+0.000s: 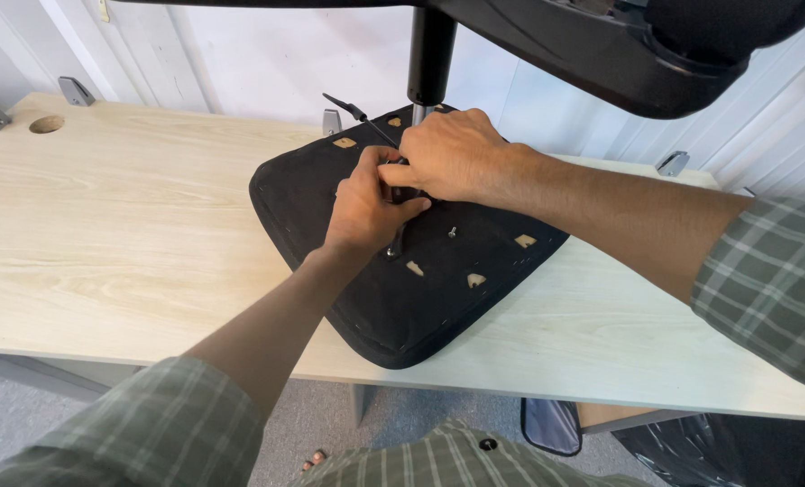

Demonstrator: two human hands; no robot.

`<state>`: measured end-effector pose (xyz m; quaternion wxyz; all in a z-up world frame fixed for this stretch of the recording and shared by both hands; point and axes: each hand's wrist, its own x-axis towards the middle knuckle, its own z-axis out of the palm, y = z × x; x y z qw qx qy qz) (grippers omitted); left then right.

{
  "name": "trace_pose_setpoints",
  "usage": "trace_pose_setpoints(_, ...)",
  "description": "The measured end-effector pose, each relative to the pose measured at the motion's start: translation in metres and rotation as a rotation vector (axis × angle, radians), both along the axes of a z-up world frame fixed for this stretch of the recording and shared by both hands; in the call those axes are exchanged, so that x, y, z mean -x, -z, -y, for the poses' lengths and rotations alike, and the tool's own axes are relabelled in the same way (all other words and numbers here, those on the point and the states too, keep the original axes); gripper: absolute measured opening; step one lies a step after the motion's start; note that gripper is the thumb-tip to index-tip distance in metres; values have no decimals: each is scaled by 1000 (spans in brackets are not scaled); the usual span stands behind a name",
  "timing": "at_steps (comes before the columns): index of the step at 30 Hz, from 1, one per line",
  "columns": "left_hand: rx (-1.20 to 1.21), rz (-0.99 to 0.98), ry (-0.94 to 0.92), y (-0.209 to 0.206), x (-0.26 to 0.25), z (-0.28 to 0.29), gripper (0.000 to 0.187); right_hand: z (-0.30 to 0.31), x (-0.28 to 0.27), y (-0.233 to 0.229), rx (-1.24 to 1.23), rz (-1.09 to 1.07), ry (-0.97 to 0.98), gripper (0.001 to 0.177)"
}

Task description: The person uses a screwdriver to tighten screws into the underside of an overturned chair seat, securing the central gas lift mechanism to the seat base. The person repeatedly picks up screws and fastens them into the mounting plate.

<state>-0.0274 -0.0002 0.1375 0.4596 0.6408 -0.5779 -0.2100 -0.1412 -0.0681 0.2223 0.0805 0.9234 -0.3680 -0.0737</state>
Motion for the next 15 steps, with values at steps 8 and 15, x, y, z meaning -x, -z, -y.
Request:
trace_pose_setpoints(8,-79,50,303,17,-29,38,65,28,8,13,-110,329,-432,41)
trace_pose_setpoints(15,-204,113,262,9,-38,38,48,13,9,1,-140,126,-56,36)
